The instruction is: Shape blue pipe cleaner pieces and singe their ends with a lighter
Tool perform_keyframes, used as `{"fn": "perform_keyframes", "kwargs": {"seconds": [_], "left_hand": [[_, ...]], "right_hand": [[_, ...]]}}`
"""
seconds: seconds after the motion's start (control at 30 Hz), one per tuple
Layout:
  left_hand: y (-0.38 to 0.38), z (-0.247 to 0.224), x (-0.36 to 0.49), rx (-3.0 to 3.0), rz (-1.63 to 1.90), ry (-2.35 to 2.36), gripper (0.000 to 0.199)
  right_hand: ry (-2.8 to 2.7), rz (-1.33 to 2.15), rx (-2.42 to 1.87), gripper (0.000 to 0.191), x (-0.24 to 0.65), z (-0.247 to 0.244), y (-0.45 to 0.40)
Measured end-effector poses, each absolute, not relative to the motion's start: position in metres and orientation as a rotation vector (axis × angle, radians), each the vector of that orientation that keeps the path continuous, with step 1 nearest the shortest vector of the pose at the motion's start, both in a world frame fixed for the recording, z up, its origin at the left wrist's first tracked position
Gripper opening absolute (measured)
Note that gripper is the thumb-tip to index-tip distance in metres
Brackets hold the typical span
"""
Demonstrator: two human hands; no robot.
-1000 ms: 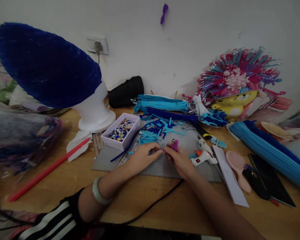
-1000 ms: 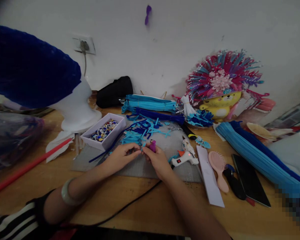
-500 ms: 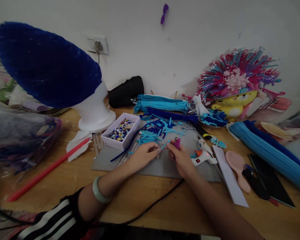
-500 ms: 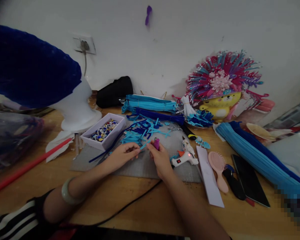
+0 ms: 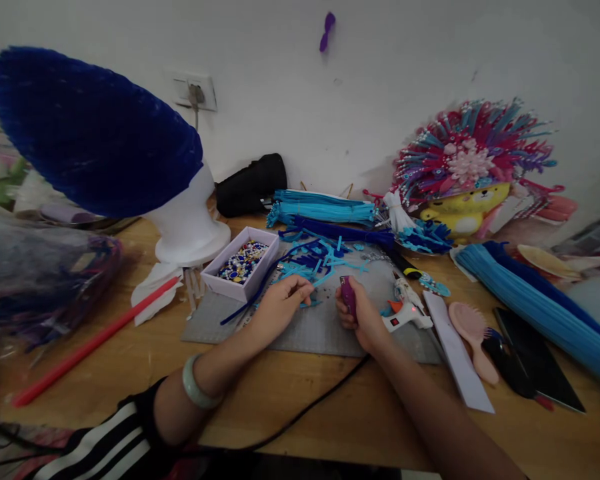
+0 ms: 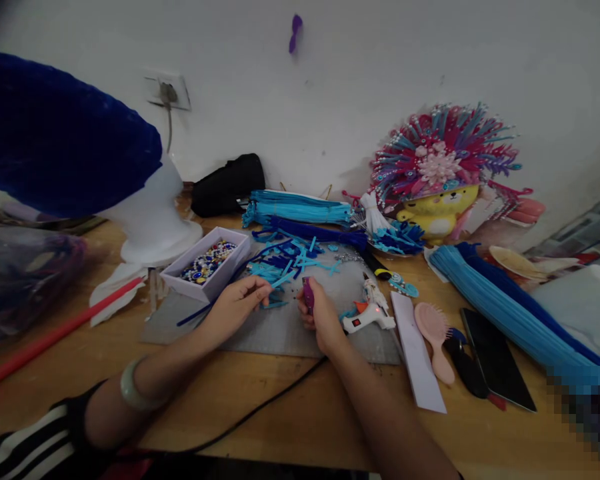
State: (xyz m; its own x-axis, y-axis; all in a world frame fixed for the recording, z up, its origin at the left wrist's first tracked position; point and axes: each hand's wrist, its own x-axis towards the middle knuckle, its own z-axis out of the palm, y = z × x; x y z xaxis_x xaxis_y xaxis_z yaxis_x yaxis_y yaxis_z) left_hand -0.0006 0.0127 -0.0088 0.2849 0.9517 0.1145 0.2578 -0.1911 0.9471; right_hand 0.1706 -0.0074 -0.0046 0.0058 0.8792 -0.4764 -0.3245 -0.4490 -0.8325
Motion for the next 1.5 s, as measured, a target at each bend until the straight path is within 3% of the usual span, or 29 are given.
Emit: {"fn": "perform_keyframes", "kwargs": {"seconds": [0.27, 0.8, 1.5], "left_hand": [[0.013, -0.011, 0.002, 1.602, 0.984, 1.150, 0.014], [0.010, -0.009, 0.000, 1.767, 0.891, 1.108, 0.028], [0.004, -0.005, 0.004, 1.782, 0.836, 1.098, 0.024]], "right_hand": [[-0.717, 1.562, -1.226, 0.042, 0.172, -0.017, -0.007], [-0.767, 1.640, -1.337, 0.063, 0.177, -0.010, -0.006], [-0.845, 1.684, -1.355, 0.054, 0.182, -0.024, 0.000]]}}
